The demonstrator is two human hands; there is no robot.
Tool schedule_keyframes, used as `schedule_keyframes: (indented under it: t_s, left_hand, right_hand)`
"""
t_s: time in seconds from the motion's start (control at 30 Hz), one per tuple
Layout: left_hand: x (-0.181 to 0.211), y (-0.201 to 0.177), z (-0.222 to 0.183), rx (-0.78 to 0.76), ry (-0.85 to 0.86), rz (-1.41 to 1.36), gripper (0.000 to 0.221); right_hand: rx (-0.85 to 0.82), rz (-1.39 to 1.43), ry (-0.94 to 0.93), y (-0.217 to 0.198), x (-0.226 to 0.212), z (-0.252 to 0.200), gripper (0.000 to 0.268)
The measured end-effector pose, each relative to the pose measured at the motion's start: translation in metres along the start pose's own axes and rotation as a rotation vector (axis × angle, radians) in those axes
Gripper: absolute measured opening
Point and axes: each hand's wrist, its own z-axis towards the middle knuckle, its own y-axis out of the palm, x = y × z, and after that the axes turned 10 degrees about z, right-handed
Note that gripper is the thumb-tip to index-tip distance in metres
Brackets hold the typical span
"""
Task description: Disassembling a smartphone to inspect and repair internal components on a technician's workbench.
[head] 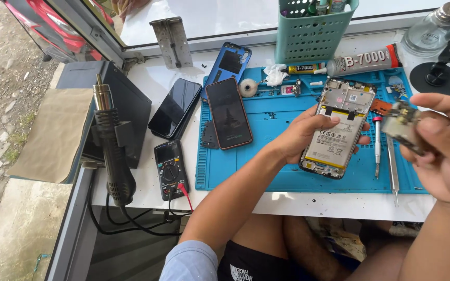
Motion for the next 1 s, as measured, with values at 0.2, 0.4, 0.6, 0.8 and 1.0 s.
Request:
schedule_keyframes:
  t_s: [0.2,0.4,0.6,0.8,1.0]
  left_hand:
    - [-0.002,-0.001,-0.002,0.112,-0.081,0.095,0.045]
    - [0.003,-0.001,-0.001,0.315,-0.161,0.373,0.028]
    - [0.006,0.002,0.0,0.37,-0.253,0.557,0.03]
    - [0.01,0.021,0.0,0.264,-0.192,0.474,0.036]
    - [0.012,0.028,-0.001,0.219,-0.218,0.537,0.039]
  right_hand:
    - [0.265,-0.321,0.024,-0.009,0.009,0.002,0.033]
    - [0.293,-0.343,-0.077,0.008,0.001,0.001,0.026]
    - [0.258,-0.324,-0.07,0.02,-0.01,0.0,0.013]
    - [0.131,-0.533,-0.135,0.021,-0.009,0.0,0.018]
    - [0.052,-0.562,-0.162,0.026,-0.007,0.002,0.018]
